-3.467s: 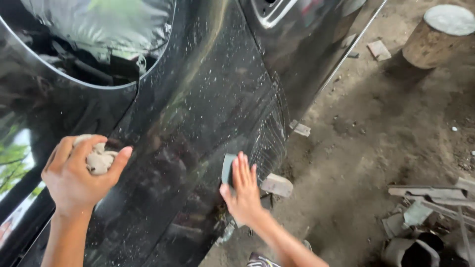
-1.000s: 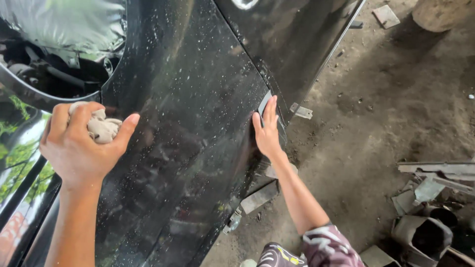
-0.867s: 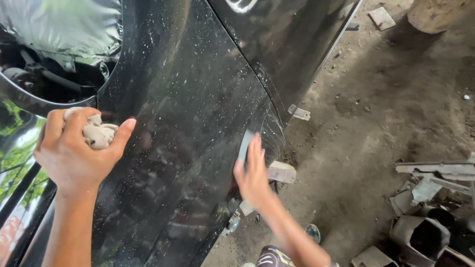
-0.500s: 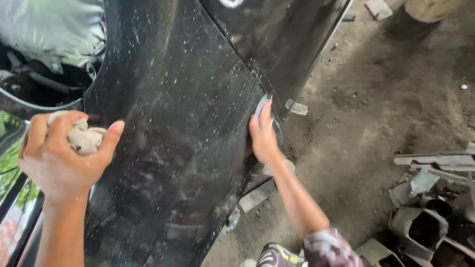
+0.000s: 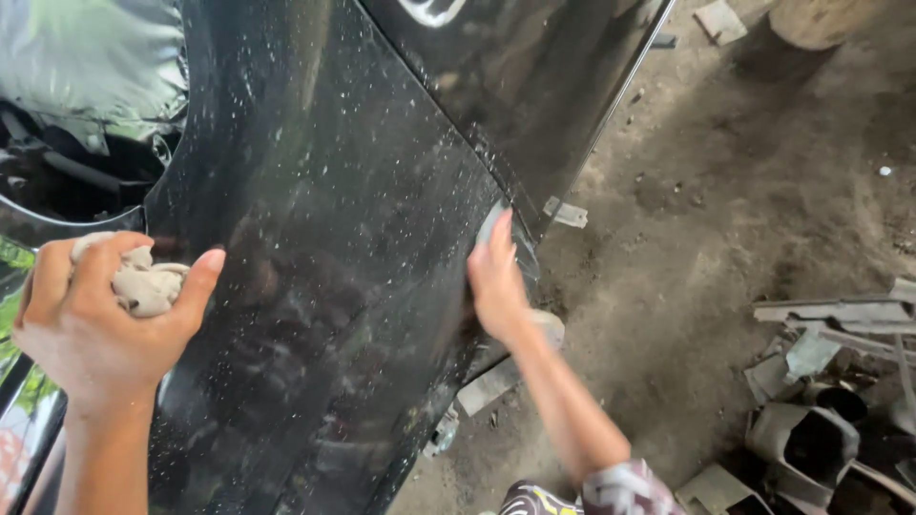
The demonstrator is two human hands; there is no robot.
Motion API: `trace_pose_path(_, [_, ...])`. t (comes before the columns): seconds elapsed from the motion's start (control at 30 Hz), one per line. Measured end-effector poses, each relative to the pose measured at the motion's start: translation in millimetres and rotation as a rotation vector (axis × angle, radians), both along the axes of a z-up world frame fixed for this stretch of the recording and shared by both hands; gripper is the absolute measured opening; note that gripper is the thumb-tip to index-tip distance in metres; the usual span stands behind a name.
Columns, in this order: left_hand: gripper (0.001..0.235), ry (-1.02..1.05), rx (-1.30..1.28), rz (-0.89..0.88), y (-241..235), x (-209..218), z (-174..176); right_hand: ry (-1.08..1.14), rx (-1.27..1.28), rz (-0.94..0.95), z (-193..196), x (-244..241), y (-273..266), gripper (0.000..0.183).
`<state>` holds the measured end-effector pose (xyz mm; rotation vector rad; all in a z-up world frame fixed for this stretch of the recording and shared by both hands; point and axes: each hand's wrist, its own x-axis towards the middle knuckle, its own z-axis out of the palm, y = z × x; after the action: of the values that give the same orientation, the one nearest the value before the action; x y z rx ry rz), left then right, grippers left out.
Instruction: The person sands the side panel and hood of a black car using a sanding block and a cloth. They wipe the surface with the cloth and dip it into a bucket of water before continuing to sand the car's exterior.
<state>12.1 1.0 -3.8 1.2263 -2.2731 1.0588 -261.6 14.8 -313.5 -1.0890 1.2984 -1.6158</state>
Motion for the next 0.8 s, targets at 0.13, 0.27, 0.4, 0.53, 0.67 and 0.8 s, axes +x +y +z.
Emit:
trace_pose_path(0.13, [0.041, 0.001, 0.005, 0.004, 0, 5, -2, 0.394, -0.009, 0.014, -19, 50, 61, 0.076])
trace_pose_path(0.27, [0.042, -0.019, -0.001, 0.025, 0, -3, 4, 0.299, 0.005, -0.009, -21, 12, 8, 0.073])
trace_pose_path(0.4, [0.042, 0.028, 0.000, -0.002, -1, -4, 3, -0.134, 0.182, -0.092, -43, 4, -53, 0.074])
trace_pose_path(0.53, [0.040, 0.022, 0.007, -0.005, -2, -4, 3, 0.171, 0.030, -0.145, -7, 17, -38, 0.072])
trace_pose_path(0.67, [0.040, 0.017, 0.010, -0.035, -3, 7, -2, 0.172, -0.153, -0.184, -62, 4, -48, 0.075])
trace_pose_path(0.8, [0.041, 0.014, 0.000, -0.026, -4, 2, 0, -0.063, 0.251, -0.040, -115, -42, -48, 0.068])
